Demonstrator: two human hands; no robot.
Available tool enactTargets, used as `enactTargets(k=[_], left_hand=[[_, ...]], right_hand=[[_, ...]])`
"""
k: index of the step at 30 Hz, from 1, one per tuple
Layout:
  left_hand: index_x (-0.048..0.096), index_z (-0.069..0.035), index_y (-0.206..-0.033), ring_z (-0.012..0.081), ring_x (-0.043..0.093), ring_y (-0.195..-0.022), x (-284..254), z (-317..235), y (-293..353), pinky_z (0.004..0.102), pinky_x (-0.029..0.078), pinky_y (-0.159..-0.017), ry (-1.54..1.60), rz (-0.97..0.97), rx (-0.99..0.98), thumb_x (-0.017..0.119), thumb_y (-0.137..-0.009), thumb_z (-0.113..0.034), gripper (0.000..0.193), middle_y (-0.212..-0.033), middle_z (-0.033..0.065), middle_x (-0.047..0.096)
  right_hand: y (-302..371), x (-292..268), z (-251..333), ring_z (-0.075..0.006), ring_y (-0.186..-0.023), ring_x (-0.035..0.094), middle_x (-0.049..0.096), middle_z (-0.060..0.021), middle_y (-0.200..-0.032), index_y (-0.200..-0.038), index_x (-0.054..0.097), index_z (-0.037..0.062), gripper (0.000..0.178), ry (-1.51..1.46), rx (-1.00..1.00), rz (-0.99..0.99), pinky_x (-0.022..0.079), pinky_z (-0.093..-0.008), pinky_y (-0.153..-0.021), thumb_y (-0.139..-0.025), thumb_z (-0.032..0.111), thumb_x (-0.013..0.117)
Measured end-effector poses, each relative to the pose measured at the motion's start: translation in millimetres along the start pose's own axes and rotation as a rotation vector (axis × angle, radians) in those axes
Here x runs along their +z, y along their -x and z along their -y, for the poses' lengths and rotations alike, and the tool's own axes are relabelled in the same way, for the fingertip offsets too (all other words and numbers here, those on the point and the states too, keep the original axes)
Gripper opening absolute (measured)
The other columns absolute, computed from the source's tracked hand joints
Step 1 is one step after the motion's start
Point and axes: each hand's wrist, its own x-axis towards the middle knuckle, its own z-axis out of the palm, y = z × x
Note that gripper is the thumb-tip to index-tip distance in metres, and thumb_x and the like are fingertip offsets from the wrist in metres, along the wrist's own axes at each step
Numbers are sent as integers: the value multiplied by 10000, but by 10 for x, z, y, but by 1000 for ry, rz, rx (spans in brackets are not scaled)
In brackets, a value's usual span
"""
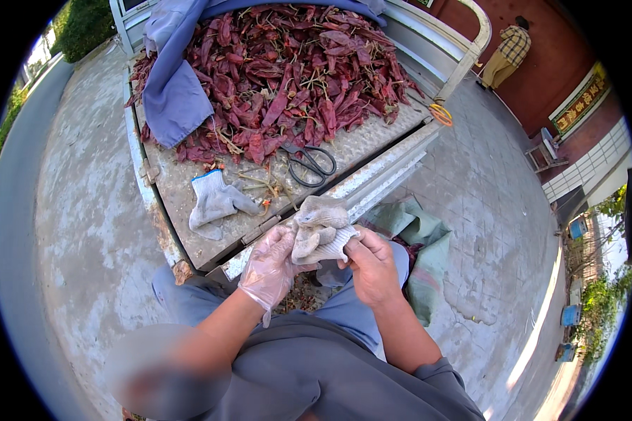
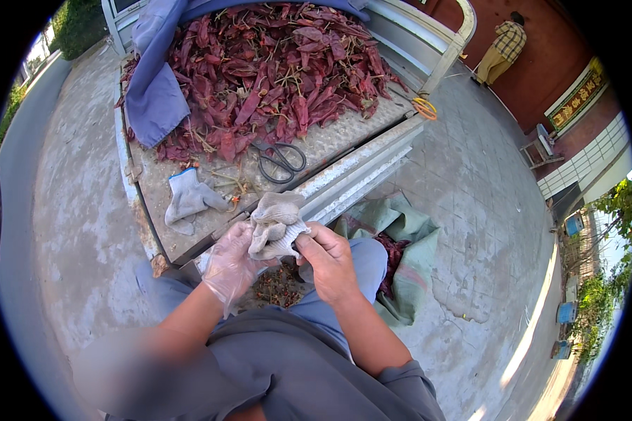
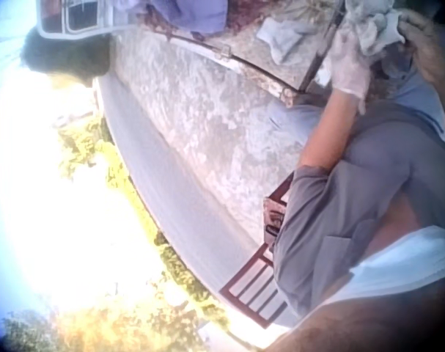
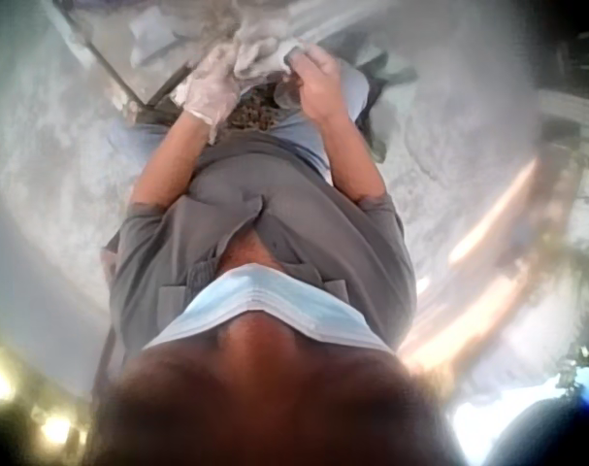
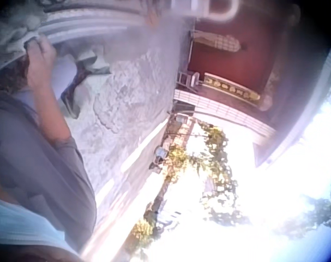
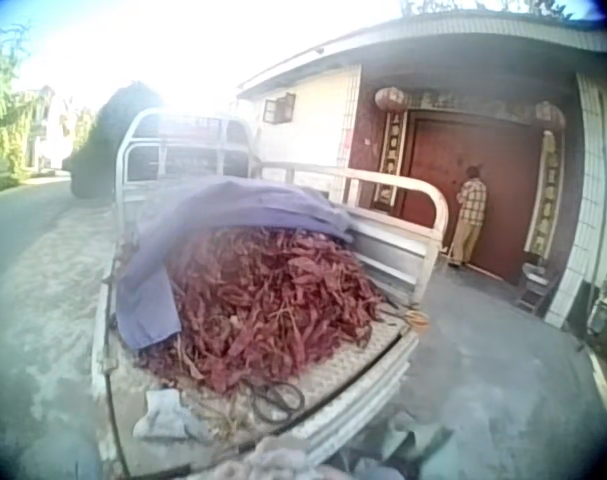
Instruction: The person sits at the tailgate of a truck and removes stems from dried red chilies one by one. They use scissors to cut the stems and place the trimmed chilies into a sack on the ground.
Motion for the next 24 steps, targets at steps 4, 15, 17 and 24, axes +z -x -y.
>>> enactTargets(k=[4,15,17,24], left_hand=[[568,-43,-1287,215,689,-1116,24,138,34,414,593,-960,-277,-56,29,582,-1103,-189,235,-1239,118,686],[694,-2,-1076,197,647,-803,-65,28,144,356,548,-758,-1038,106,477,802,-940,-217,277,-944,96,674],[715,7,-1061,164,654,-784,-41,38,148,331,550,-736,-1087,126,328,781,-950,-158,210,-900,74,697],[733,24,-1038,110,668,-815,-11,-29,209,292,551,-756,-1037,66,298,700,-985,-48,96,-875,66,726]], right_hand=[[54,-97,163,-117,-829,588,675,-23,-948,-969,712,25,142,250,-78,-25,476,-289,-742,-1039,107,620],[52,-81,254,-291,-758,571,568,-123,-804,-863,597,-10,151,837,-372,165,477,-411,-690,-932,89,688],[58,-80,218,-307,-761,570,557,-130,-800,-871,602,-10,151,847,-376,210,479,-418,-694,-935,100,685],[78,-144,163,-250,-726,578,580,-127,-796,-880,611,-15,211,739,-128,140,477,-385,-683,-962,153,708]])
